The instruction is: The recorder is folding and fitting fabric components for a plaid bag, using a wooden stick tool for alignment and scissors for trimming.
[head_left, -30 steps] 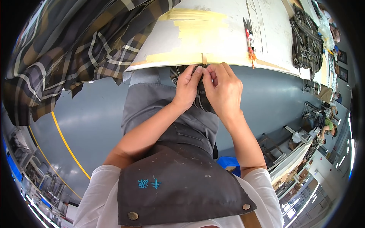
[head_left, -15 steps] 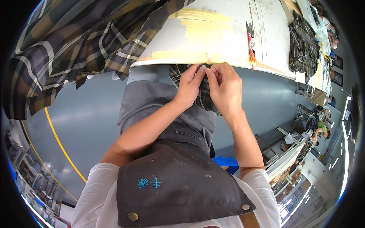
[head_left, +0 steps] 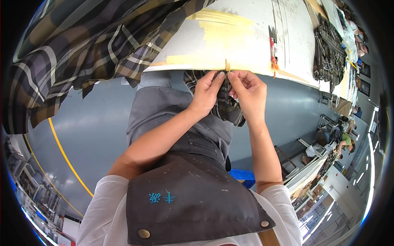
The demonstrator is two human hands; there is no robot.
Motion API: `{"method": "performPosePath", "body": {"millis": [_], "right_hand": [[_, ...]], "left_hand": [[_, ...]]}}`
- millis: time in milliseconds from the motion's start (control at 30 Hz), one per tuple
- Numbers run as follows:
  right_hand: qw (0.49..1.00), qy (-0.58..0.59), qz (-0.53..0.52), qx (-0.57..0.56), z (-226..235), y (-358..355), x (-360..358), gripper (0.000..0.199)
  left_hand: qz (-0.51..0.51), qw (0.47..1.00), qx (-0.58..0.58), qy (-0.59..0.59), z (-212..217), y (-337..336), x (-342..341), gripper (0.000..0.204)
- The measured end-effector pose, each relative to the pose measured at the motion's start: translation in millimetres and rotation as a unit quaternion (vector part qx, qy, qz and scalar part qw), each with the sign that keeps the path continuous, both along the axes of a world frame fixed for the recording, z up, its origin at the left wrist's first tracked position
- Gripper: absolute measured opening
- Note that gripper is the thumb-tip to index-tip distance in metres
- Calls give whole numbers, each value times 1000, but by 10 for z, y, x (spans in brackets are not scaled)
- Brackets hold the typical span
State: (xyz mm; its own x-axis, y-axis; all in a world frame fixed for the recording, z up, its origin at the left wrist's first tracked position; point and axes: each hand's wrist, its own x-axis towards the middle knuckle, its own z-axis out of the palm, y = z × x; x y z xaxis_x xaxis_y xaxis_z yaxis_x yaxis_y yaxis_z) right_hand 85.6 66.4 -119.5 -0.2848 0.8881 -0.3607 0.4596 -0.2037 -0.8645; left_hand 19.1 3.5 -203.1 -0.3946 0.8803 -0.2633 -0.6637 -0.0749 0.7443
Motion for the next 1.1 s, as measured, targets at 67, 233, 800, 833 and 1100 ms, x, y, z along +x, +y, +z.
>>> {"method": "performPosePath", "body": {"millis": [67, 233, 800, 833, 1100], "right_hand": [[1000, -8, -1, 16, -8, -12, -16, 13], [999, -17, -7, 40, -12, -19, -45, 12], [986, -36, 38, 156, -28, -96, -90, 19], [986, -37, 39, 157, -13, -78, -77, 19], [994, -57, 18, 96, 31, 78, 47, 16]], "left_hand": [[-3, 1000, -4, 2, -6, -1, -5, 25], [-7, 1000, -8, 9, 4, -6, -13, 26], [-12, 1000, 16, 7, 10, 0, -41, 30], [-11, 1000, 17, 6, 8, 5, -32, 30], [-24, 1000, 2, -15, 26, -4, -39, 27]]}}
